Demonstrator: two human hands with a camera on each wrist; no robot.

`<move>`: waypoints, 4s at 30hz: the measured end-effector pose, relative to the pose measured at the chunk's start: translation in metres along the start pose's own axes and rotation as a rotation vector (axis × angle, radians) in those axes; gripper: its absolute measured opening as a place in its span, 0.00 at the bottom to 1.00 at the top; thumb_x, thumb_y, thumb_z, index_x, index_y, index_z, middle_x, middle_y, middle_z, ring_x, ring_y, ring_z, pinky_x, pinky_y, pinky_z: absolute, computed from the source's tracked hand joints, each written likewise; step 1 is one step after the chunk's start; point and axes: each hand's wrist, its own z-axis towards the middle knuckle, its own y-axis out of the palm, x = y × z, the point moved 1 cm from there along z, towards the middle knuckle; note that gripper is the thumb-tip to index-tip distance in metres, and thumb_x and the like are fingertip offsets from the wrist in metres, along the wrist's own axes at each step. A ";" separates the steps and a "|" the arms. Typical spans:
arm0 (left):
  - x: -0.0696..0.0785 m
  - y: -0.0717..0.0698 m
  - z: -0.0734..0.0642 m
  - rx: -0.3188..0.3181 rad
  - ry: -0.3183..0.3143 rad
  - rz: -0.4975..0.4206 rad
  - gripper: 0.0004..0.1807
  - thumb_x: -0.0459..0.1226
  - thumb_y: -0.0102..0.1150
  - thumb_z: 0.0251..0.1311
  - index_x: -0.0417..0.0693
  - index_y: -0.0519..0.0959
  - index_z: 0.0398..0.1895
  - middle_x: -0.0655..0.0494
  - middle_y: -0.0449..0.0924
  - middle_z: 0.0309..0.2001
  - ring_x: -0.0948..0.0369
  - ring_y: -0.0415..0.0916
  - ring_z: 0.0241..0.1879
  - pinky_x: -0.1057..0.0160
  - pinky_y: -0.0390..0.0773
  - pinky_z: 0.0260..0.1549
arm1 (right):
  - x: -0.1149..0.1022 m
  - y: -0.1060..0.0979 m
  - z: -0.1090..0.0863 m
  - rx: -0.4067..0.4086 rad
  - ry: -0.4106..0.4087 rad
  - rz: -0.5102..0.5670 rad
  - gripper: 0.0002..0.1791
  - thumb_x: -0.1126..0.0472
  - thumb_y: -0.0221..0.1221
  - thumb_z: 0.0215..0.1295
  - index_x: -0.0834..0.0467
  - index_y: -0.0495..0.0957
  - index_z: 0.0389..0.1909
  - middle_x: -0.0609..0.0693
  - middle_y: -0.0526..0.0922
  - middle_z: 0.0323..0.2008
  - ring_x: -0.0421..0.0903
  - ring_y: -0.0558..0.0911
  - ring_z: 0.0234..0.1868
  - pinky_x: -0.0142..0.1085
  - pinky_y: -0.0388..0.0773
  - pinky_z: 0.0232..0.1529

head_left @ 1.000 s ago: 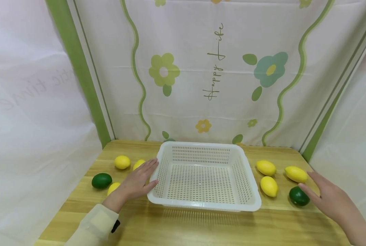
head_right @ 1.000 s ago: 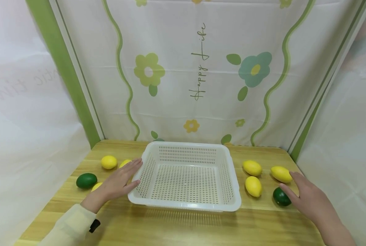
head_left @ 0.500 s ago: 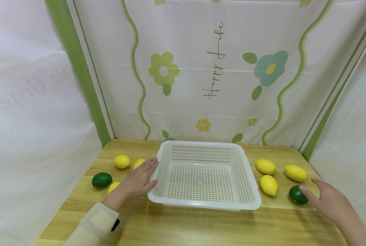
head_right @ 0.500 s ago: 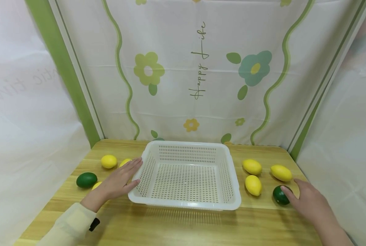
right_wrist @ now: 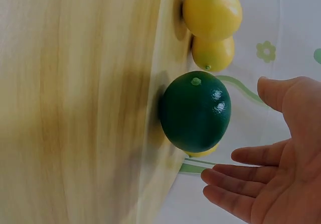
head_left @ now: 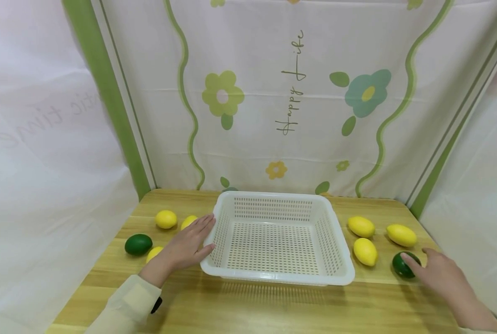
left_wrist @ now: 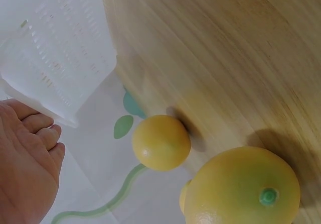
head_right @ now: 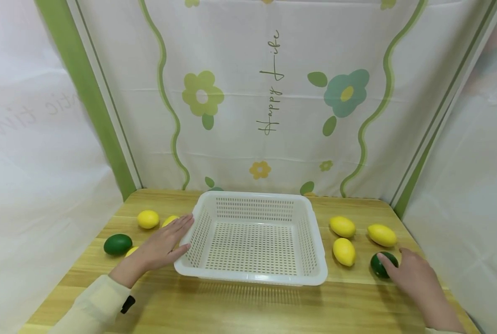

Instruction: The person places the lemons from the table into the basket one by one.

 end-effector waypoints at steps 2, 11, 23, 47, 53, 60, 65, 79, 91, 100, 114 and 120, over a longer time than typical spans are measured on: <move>0.000 0.000 0.000 0.003 0.003 -0.002 0.38 0.50 0.47 0.70 0.33 0.56 0.73 0.40 0.53 0.73 0.47 0.50 0.72 0.48 0.54 0.68 | 0.000 0.002 0.001 -0.008 0.010 0.003 0.54 0.32 0.43 0.69 0.90 0.59 0.53 0.86 0.66 0.49 0.82 0.68 0.47 0.67 0.71 0.42; -0.001 0.001 0.001 -0.013 -0.007 -0.002 0.38 0.51 0.46 0.70 0.34 0.55 0.73 0.41 0.51 0.74 0.48 0.49 0.73 0.49 0.53 0.69 | -0.003 0.007 0.008 -0.052 0.065 0.010 0.58 0.28 0.41 0.66 0.89 0.61 0.51 0.86 0.66 0.49 0.81 0.69 0.46 0.64 0.73 0.40; -0.003 0.003 0.001 -0.029 -0.010 0.006 0.38 0.51 0.45 0.71 0.35 0.54 0.74 0.43 0.50 0.74 0.50 0.47 0.73 0.50 0.50 0.70 | -0.006 0.015 0.013 -0.107 0.119 0.044 0.58 0.25 0.42 0.63 0.87 0.66 0.42 0.80 0.73 0.36 0.68 0.78 0.33 0.52 0.76 0.28; 0.000 -0.001 0.003 -0.006 0.008 0.007 0.37 0.50 0.47 0.70 0.33 0.56 0.73 0.41 0.52 0.73 0.48 0.50 0.72 0.48 0.53 0.69 | -0.011 0.019 0.018 -0.129 0.151 0.054 0.43 0.28 0.47 0.63 0.69 0.72 0.23 0.60 0.74 0.23 0.53 0.74 0.26 0.46 0.73 0.25; -0.001 -0.001 0.004 -0.025 -0.002 0.006 0.37 0.51 0.46 0.71 0.34 0.55 0.73 0.43 0.51 0.74 0.50 0.48 0.73 0.50 0.51 0.70 | -0.010 0.018 0.021 -0.121 0.129 0.047 0.44 0.33 0.54 0.61 0.78 0.74 0.33 0.73 0.76 0.32 0.64 0.78 0.33 0.53 0.76 0.31; 0.000 -0.001 0.004 -0.009 0.013 0.007 0.38 0.50 0.47 0.70 0.33 0.56 0.73 0.41 0.52 0.73 0.48 0.50 0.73 0.49 0.52 0.69 | -0.009 0.018 0.022 -0.102 0.109 0.064 0.39 0.37 0.59 0.59 0.76 0.74 0.32 0.69 0.77 0.30 0.59 0.78 0.32 0.51 0.76 0.30; -0.001 0.000 0.004 -0.016 0.010 0.016 0.38 0.50 0.47 0.70 0.33 0.56 0.73 0.41 0.52 0.74 0.48 0.50 0.73 0.49 0.52 0.69 | -0.009 0.017 0.022 -0.088 0.098 0.057 0.40 0.38 0.61 0.58 0.79 0.73 0.35 0.69 0.77 0.30 0.59 0.78 0.32 0.52 0.76 0.30; -0.001 0.000 0.003 -0.012 0.011 0.016 0.37 0.51 0.46 0.70 0.33 0.56 0.72 0.41 0.52 0.73 0.47 0.50 0.72 0.48 0.52 0.69 | -0.020 0.004 0.014 -0.009 0.046 0.054 0.36 0.46 0.65 0.56 0.80 0.67 0.37 0.61 0.73 0.26 0.55 0.72 0.28 0.46 0.72 0.25; 0.000 0.000 0.002 -0.010 0.007 0.005 0.37 0.50 0.47 0.70 0.32 0.56 0.72 0.40 0.52 0.73 0.47 0.50 0.72 0.48 0.52 0.69 | -0.042 -0.005 0.006 0.212 -0.104 0.015 0.27 0.58 0.66 0.53 0.77 0.67 0.38 0.60 0.70 0.24 0.53 0.67 0.24 0.39 0.63 0.18; 0.001 -0.001 0.002 -0.026 0.003 0.015 0.38 0.51 0.47 0.70 0.33 0.55 0.73 0.41 0.51 0.74 0.48 0.49 0.73 0.49 0.51 0.70 | -0.057 -0.003 0.006 0.467 -0.330 -0.064 0.37 0.65 0.72 0.39 0.81 0.67 0.48 0.77 0.73 0.37 0.64 0.73 0.29 0.52 0.72 0.21; 0.001 -0.002 0.002 -0.032 -0.001 0.012 0.38 0.52 0.45 0.71 0.34 0.55 0.73 0.42 0.51 0.74 0.48 0.49 0.73 0.49 0.50 0.70 | -0.076 -0.004 0.009 0.647 -0.573 -0.147 0.36 0.70 0.69 0.28 0.78 0.72 0.46 0.74 0.73 0.38 0.70 0.74 0.33 0.59 0.75 0.25; 0.001 -0.003 0.002 -0.034 -0.002 0.013 0.38 0.51 0.46 0.70 0.34 0.55 0.73 0.42 0.51 0.74 0.48 0.49 0.73 0.49 0.51 0.70 | -0.083 -0.006 0.011 0.713 -0.646 -0.184 0.34 0.73 0.64 0.25 0.76 0.72 0.45 0.73 0.73 0.37 0.70 0.74 0.33 0.58 0.74 0.26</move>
